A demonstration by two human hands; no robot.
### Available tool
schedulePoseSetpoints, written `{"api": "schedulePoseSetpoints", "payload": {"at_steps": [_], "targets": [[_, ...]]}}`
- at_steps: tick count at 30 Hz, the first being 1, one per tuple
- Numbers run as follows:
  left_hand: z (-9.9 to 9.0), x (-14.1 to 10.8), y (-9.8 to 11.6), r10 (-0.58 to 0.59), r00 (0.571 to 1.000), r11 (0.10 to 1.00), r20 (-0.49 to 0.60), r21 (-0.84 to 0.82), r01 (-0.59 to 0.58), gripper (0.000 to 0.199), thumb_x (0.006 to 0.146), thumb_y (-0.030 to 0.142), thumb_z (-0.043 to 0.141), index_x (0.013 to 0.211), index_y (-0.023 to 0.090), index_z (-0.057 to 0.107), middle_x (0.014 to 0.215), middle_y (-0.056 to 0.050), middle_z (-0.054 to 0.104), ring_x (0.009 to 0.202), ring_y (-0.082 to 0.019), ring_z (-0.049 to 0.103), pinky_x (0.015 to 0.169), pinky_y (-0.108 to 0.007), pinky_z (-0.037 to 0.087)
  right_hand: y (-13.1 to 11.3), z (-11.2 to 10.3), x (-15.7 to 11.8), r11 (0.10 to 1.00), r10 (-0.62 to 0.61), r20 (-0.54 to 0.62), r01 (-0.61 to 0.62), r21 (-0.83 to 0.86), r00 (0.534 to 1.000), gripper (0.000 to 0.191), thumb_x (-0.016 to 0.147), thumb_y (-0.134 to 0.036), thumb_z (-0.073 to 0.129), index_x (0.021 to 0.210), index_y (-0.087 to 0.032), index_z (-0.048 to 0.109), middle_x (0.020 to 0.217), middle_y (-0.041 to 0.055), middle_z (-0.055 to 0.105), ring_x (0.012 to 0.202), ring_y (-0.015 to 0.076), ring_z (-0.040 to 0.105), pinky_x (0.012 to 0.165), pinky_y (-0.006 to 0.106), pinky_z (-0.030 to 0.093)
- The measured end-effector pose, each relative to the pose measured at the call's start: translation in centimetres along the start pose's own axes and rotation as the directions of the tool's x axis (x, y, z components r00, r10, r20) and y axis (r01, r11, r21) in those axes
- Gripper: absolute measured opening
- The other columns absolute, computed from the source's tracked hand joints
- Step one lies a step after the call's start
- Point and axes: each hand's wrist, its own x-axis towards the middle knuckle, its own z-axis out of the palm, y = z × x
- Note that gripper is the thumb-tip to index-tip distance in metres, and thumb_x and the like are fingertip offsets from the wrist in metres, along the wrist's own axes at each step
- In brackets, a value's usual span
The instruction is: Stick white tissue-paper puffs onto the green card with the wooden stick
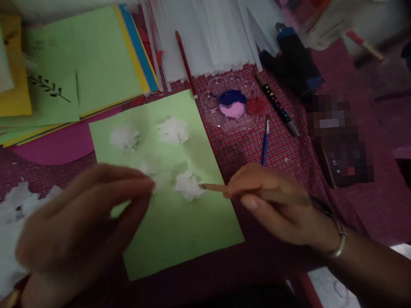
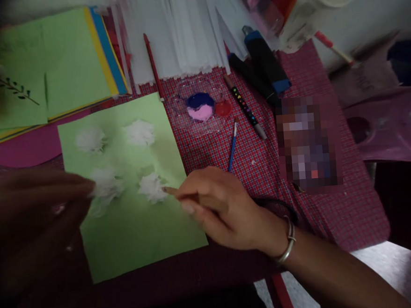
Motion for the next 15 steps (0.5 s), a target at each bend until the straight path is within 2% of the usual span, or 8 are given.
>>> {"api": "schedulePoseSetpoints", "payload": {"at_steps": [2,4,7,10,13,15], "targets": [[0.2,2.7,0.8,0.072,0.992,0.984,-0.099,0.169,-0.055,0.015,0.083,0.025,0.067,0.094,0.034,0.070,0.103,0.001,0.065,0.094,-0.021,0.060,0.084,-0.038,0.051,0.0,-0.1,-0.1,0.996,-0.076,0.102,0.081,-0.048,0.992,0.016,0.093,-0.024,0.052,0.106,-0.024,0.062,0.086,0.0040,0.070,0.083,0.0186,0.065,0.075,0.037,0.051],[1.4,5.0,1.2,0.148,0.985,0.960,-0.088,0.253,-0.122,0.006,0.087,0.029,0.063,0.086,0.029,0.069,0.097,-0.001,0.064,0.094,-0.020,0.061,0.087,-0.036,0.050,0.1,-0.1,-0.2,0.990,-0.109,0.179,0.123,-0.069,0.978,0.015,0.093,-0.025,0.052,0.105,-0.025,0.060,0.087,0.0037,0.071,0.081,0.0180,0.065,0.075,0.037,0.051],[3.3,6.6,1.1,0.123,0.987,0.987,0.102,0.095,-0.133,0.014,0.089,0.031,0.059,0.079,0.026,0.067,0.085,0.000,0.065,0.081,-0.017,0.063,0.071,-0.031,0.051,0.3,0.1,-0.3,0.986,-0.139,0.208,0.155,-0.060,0.968,0.013,0.091,-0.023,0.054,0.103,-0.026,0.058,0.087,0.0024,0.071,0.079,0.0167,0.064,0.079,0.038,0.052],[4.0,6.2,0.4,0.018,0.963,0.997,0.267,-0.076,0.002,0.013,0.085,0.029,0.061,0.074,0.025,0.066,0.076,0.001,0.066,0.069,-0.016,0.063,0.061,-0.029,0.048,0.6,0.1,-0.4,0.987,-0.140,0.204,0.152,-0.046,0.969,0.014,0.091,-0.024,0.054,0.105,-0.027,0.058,0.090,0.0021,0.071,0.081,0.0168,0.065,0.082,0.038,0.052],[3.7,5.4,-0.3,-0.024,0.943,0.987,0.331,-0.141,0.075,0.011,0.084,0.026,0.061,0.075,0.025,0.068,0.078,0.000,0.067,0.072,-0.016,0.064,0.065,-0.028,0.050,0.5,-0.1,-0.5,0.991,-0.122,0.202,0.131,-0.030,0.972,0.015,0.091,-0.026,0.056,0.105,-0.026,0.061,0.091,0.0026,0.072,0.083,0.0175,0.066,0.082,0.038,0.052],[3.5,5.0,-0.7,-0.009,0.936,0.984,0.351,-0.162,0.070,0.012,0.084,0.026,0.061,0.077,0.026,0.070,0.084,-0.001,0.069,0.077,-0.017,0.065,0.067,-0.029,0.051,0.3,-0.3,-0.4,0.996,-0.090,0.144,0.089,0.017,0.986,0.015,0.093,-0.026,0.054,0.105,-0.026,0.063,0.087,0.0036,0.072,0.082,0.0192,0.067,0.080,0.039,0.053]]}}
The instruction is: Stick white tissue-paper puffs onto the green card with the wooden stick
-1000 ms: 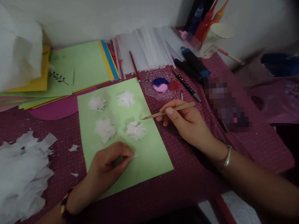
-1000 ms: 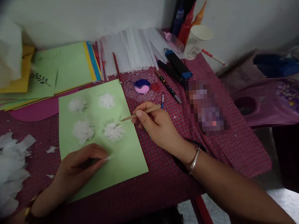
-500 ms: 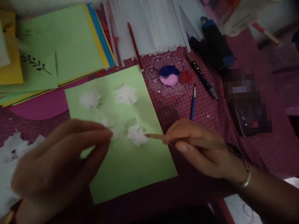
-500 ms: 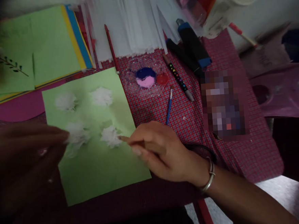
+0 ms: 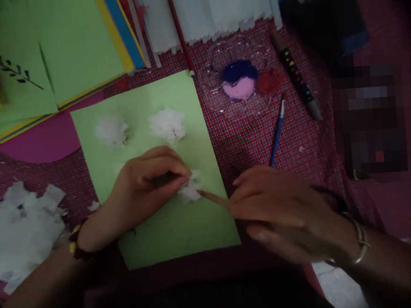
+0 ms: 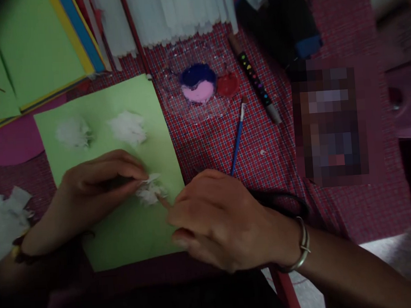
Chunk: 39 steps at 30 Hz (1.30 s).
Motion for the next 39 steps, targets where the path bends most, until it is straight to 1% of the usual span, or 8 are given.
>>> {"api": "schedulePoseSetpoints", "payload": {"at_steps": [4,6,14,23,26,30,33,39], "targets": [[-0.1,-0.1,-0.8,0.048,0.998,0.998,0.036,0.034,-0.049,0.015,0.085,0.031,0.062,0.078,0.027,0.074,0.090,-0.004,0.069,0.081,-0.019,0.065,0.072,-0.032,0.054,-0.3,-0.3,0.3,0.959,0.237,-0.281,-0.177,0.222,0.930,0.020,0.096,-0.025,0.047,0.102,-0.029,0.066,0.082,0.0035,0.068,0.080,0.0208,0.067,0.071,0.039,0.055],[0.0,-0.1,-1.1,0.078,0.996,0.995,0.052,0.053,-0.080,0.016,0.085,0.033,0.062,0.080,0.028,0.075,0.090,-0.005,0.069,0.082,-0.020,0.065,0.073,-0.032,0.055,-0.3,-0.2,0.5,0.931,0.319,-0.334,-0.227,0.286,0.887,0.019,0.097,-0.024,0.048,0.095,-0.030,0.067,0.083,0.0029,0.066,0.077,0.0193,0.066,0.066,0.037,0.055],[0.1,-0.2,-1.5,0.211,0.974,0.972,0.083,0.090,-0.218,0.013,0.088,0.027,0.063,0.091,0.029,0.075,0.090,-0.003,0.067,0.084,-0.017,0.063,0.073,-0.029,0.053,0.2,0.0,1.2,0.931,0.345,-0.197,-0.308,0.195,0.918,0.018,0.097,-0.024,0.050,0.094,-0.024,0.068,0.084,0.0019,0.066,0.076,0.0146,0.064,0.066,0.029,0.053],[0.0,-0.4,-1.1,0.043,0.989,0.999,-0.143,-0.019,-0.046,0.014,0.094,0.025,0.056,0.104,0.023,0.066,0.093,-0.001,0.066,0.085,-0.016,0.062,0.072,-0.028,0.048,0.2,-0.1,1.5,0.938,0.327,-0.181,-0.295,0.183,0.928,0.016,0.097,-0.022,0.053,0.092,-0.020,0.068,0.083,0.0024,0.067,0.074,0.0131,0.064,0.065,0.026,0.051],[-0.4,-1.1,-0.6,0.130,0.992,0.973,0.007,0.193,-0.129,0.023,0.093,0.024,0.058,0.116,0.019,0.060,0.107,-0.005,0.065,0.097,-0.017,0.061,0.083,-0.029,0.049,0.3,-0.1,1.5,0.937,0.328,-0.161,-0.298,0.182,0.931,0.016,0.097,-0.022,0.052,0.093,-0.020,0.068,0.082,0.0024,0.066,0.074,0.0131,0.064,0.065,0.026,0.051],[-0.6,-2.6,0.2,0.203,0.945,0.778,0.255,0.545,-0.314,0.070,0.083,0.033,0.071,0.144,0.021,0.038,0.130,-0.009,0.060,0.115,-0.029,0.054,0.094,-0.044,0.045,0.4,-0.1,1.5,0.933,0.337,-0.153,-0.309,0.183,0.929,0.016,0.096,-0.019,0.053,0.097,-0.020,0.068,0.083,0.0017,0.067,0.072,0.0116,0.063,0.062,0.024,0.051],[-0.1,-3.3,0.2,0.219,0.938,0.698,0.271,0.628,-0.344,0.072,0.084,0.025,0.066,0.148,0.024,0.033,0.134,-0.010,0.058,0.117,-0.033,0.053,0.094,-0.049,0.045,0.4,-0.1,1.7,0.931,0.343,-0.154,-0.313,0.186,0.927,0.018,0.097,-0.018,0.052,0.091,-0.020,0.069,0.084,0.0018,0.067,0.074,0.0108,0.063,0.064,0.023,0.052],[0.4,-3.2,-0.5,0.266,0.933,0.707,0.242,0.609,-0.359,0.082,0.083,0.021,0.064,0.153,0.022,0.021,0.132,-0.012,0.057,0.119,-0.031,0.053,0.109,-0.055,0.034,0.7,0.4,1.9,0.895,0.408,-0.134,-0.367,0.253,0.903,0.022,0.098,-0.019,0.049,0.090,-0.020,0.070,0.085,0.0014,0.068,0.073,0.0102,0.064,0.061,0.021,0.053]]}}
